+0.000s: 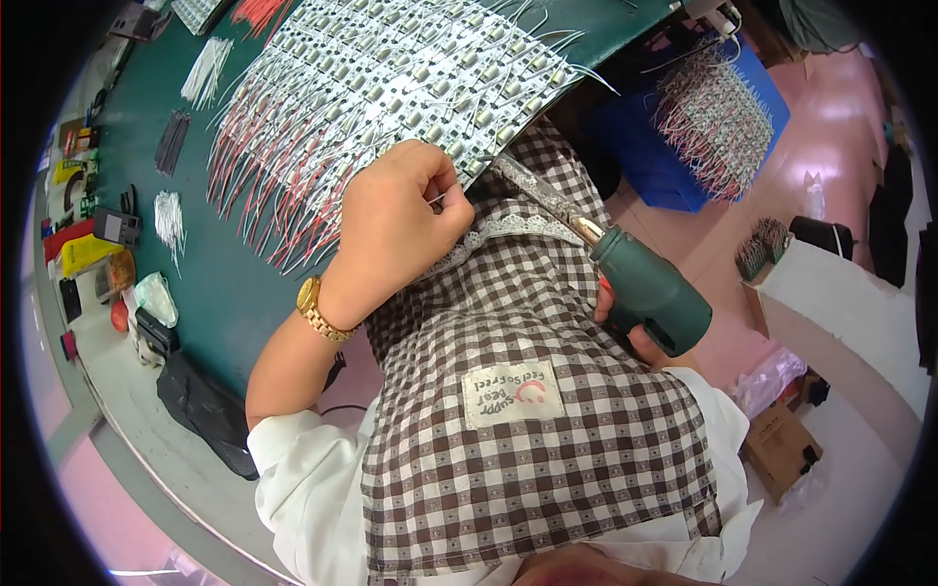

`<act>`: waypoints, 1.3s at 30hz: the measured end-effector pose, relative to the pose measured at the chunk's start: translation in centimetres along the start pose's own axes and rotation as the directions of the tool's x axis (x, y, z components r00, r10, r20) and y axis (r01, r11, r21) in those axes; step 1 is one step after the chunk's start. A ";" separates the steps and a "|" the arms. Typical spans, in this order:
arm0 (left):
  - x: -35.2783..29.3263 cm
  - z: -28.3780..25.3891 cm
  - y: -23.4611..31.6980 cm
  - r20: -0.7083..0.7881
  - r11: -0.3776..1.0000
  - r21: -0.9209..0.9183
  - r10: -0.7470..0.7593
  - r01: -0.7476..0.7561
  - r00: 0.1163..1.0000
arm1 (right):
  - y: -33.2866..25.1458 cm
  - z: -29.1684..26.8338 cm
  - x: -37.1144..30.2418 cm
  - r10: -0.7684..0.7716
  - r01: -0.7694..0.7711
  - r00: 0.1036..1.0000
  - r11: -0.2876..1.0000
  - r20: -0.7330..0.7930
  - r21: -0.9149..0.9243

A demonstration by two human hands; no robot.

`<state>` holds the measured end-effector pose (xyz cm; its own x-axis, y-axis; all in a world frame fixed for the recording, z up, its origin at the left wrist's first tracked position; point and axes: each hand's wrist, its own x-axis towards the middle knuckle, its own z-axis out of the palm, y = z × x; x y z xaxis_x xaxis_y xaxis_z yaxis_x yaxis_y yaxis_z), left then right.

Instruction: The person assembles small LED components by inserting wires into them, then uses a soldering iron or heat gun to secure the connections.

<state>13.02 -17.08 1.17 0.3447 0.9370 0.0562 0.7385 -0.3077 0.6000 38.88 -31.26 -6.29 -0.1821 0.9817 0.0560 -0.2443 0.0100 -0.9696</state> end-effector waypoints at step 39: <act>0.4 -1.2 0.4 0.096 0.996 0.016 -0.086 0.084 0.992 | -1.8 0.2 1.0 0.065 -0.062 0.998 0.979 0.008 -0.192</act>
<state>12.81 -16.64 2.37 0.3342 0.9397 -0.0722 0.7743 -0.2301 0.5895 38.93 -30.35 -4.41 -0.2050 0.9787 -0.0053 -0.0446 -0.0147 -0.9989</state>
